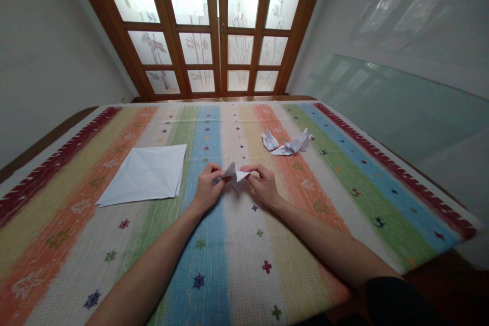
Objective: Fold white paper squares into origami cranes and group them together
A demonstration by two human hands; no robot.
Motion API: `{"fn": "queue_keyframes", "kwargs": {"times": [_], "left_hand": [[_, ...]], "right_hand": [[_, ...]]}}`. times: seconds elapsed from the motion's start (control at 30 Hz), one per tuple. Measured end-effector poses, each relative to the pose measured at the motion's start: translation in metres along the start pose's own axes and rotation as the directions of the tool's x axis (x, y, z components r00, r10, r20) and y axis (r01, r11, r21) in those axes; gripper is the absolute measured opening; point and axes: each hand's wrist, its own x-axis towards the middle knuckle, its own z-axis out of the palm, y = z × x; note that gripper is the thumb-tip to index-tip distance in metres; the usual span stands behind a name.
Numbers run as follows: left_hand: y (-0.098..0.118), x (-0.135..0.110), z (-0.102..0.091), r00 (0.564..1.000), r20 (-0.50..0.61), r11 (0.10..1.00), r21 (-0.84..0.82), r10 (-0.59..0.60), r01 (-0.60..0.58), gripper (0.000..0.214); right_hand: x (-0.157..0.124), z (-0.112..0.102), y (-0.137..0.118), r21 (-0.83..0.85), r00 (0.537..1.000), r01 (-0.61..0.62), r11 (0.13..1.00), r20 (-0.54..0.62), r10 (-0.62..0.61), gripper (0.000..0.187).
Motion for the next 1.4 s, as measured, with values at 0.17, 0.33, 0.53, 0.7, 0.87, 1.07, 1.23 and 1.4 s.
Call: {"fn": "queue_keyframes", "kwargs": {"times": [0.17,0.33,0.53,0.7,0.87,1.07,1.23,1.4], "left_hand": [[0.002,-0.004,0.005,0.989,0.069,0.988,-0.080,-0.130,0.136,0.022],[0.000,-0.005,0.011,0.957,0.079,0.931,-0.219,-0.280,0.291,0.022],[0.002,-0.004,0.015,0.911,0.163,0.776,-0.482,-0.378,0.408,0.036],[0.010,-0.010,0.024,0.866,0.304,0.727,-0.473,-0.396,0.498,0.066],[0.012,-0.013,0.025,0.883,0.254,0.786,-0.404,-0.395,0.468,0.045],[0.006,-0.013,0.021,0.856,0.326,0.808,-0.314,-0.401,0.498,0.032],[0.011,-0.015,0.018,0.887,0.292,0.911,-0.101,-0.357,0.400,0.028],[0.014,-0.015,0.016,0.931,0.264,0.966,0.116,-0.254,0.230,0.038]], "right_hand": [[0.000,0.005,0.000,0.163,0.985,-0.154,0.975,-0.057,0.165,0.021],[0.003,0.007,0.000,0.338,0.947,-0.310,0.888,0.024,0.321,0.038],[0.004,0.009,0.002,0.373,0.938,-0.330,0.867,0.025,0.346,0.042],[0.004,0.009,0.003,0.391,0.935,-0.285,0.875,-0.086,0.343,0.048],[0.004,0.007,-0.002,0.430,0.931,-0.313,0.847,-0.039,0.364,0.056],[0.005,0.003,-0.002,0.292,0.928,-0.356,0.888,-0.003,0.373,0.036],[0.009,0.001,0.002,0.346,0.924,-0.331,0.878,-0.069,0.376,0.041],[0.010,0.002,0.006,0.410,0.918,-0.320,0.854,-0.090,0.387,0.039]]}}
